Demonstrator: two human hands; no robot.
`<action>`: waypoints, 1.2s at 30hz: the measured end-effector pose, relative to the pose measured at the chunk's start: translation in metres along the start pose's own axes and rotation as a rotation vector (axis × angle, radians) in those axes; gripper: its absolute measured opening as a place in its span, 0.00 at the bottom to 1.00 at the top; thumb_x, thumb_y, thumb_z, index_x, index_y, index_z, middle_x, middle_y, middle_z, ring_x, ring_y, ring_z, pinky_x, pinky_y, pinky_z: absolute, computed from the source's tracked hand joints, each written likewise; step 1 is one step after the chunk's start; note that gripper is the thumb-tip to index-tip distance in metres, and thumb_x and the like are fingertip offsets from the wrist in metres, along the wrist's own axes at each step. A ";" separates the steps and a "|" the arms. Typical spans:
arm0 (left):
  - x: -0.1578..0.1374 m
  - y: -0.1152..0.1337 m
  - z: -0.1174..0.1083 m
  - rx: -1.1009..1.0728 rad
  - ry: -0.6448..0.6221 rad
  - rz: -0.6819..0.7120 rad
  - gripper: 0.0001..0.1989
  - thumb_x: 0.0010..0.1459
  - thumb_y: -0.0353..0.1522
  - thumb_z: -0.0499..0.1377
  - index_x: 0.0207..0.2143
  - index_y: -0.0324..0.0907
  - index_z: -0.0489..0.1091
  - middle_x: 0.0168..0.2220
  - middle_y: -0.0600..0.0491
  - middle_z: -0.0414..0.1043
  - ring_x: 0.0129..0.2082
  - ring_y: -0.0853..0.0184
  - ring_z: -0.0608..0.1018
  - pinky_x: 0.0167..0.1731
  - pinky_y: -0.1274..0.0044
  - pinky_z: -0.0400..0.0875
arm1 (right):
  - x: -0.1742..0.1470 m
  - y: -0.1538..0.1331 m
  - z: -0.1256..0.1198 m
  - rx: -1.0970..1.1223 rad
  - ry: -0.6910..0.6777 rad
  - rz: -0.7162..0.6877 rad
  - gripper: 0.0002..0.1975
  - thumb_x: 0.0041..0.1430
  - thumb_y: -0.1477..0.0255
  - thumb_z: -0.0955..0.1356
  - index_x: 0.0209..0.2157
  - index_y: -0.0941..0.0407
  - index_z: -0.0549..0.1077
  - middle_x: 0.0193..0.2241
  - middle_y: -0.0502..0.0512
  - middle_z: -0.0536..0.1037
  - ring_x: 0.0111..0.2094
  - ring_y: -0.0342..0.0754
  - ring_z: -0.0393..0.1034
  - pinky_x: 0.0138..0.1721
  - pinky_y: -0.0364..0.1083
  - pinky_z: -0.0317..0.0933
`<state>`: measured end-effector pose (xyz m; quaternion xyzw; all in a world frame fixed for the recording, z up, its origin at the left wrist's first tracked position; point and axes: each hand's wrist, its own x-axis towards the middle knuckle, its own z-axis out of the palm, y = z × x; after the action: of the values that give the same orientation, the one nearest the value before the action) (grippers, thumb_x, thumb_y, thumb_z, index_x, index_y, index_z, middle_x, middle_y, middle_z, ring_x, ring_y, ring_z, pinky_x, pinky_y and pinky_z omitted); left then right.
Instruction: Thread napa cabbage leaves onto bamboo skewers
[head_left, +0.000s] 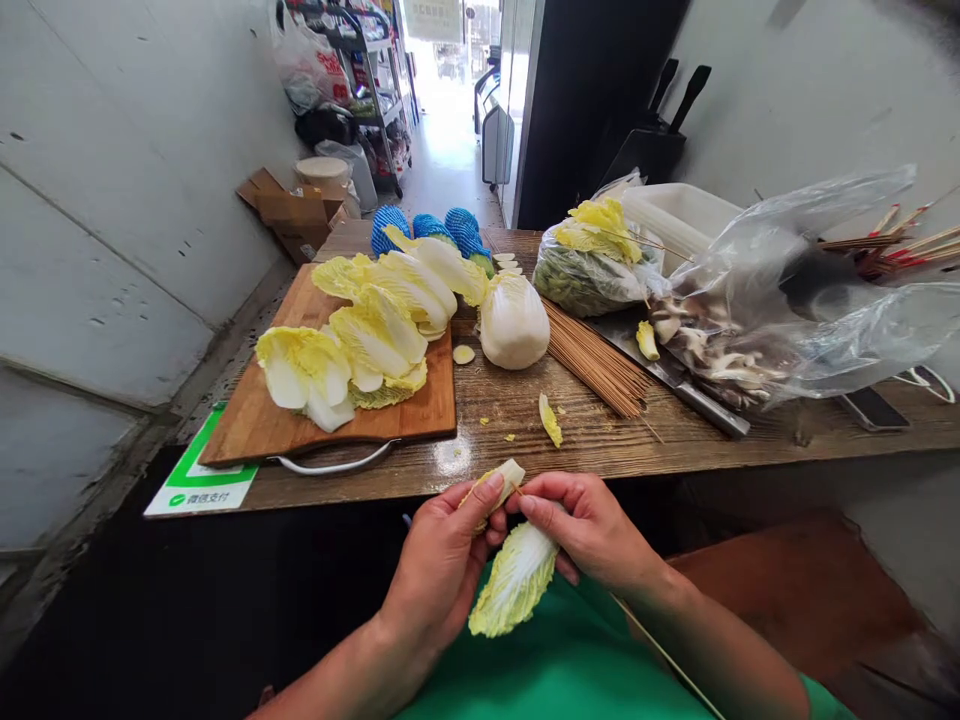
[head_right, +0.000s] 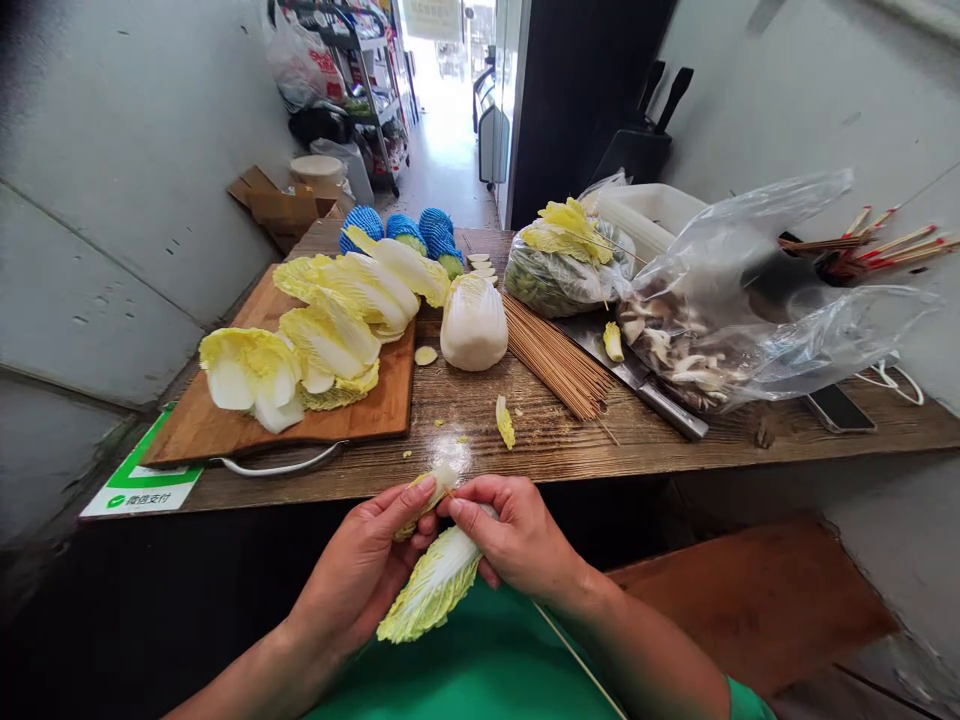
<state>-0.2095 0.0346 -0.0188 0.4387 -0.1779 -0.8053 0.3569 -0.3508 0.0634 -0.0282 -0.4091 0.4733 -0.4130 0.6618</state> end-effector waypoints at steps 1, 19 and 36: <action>0.000 -0.001 0.000 0.000 -0.003 -0.007 0.11 0.44 0.34 0.67 0.20 0.35 0.71 0.18 0.56 0.64 0.18 0.78 0.63 0.21 0.85 0.61 | 0.000 0.000 0.000 0.007 0.003 0.003 0.14 0.57 0.63 0.66 0.31 0.62 0.73 0.24 0.52 0.76 0.10 0.31 0.57 0.09 0.32 0.49; -0.003 -0.002 0.005 -0.001 -0.025 0.007 0.09 0.44 0.32 0.67 0.21 0.35 0.72 0.19 0.55 0.65 0.19 0.78 0.62 0.21 0.86 0.60 | -0.008 0.000 -0.003 0.004 -0.001 0.002 0.16 0.58 0.63 0.65 0.36 0.63 0.74 0.23 0.52 0.75 0.10 0.31 0.55 0.09 0.33 0.49; -0.004 -0.006 0.005 0.080 -0.064 0.042 0.11 0.47 0.34 0.65 0.20 0.35 0.71 0.18 0.57 0.62 0.19 0.78 0.60 0.22 0.85 0.57 | -0.009 -0.001 -0.004 0.043 0.024 0.011 0.16 0.55 0.61 0.67 0.30 0.62 0.71 0.20 0.49 0.72 0.10 0.32 0.55 0.08 0.34 0.48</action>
<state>-0.2142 0.0415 -0.0170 0.4229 -0.2302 -0.8035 0.3501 -0.3563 0.0708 -0.0259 -0.3875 0.4744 -0.4244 0.6669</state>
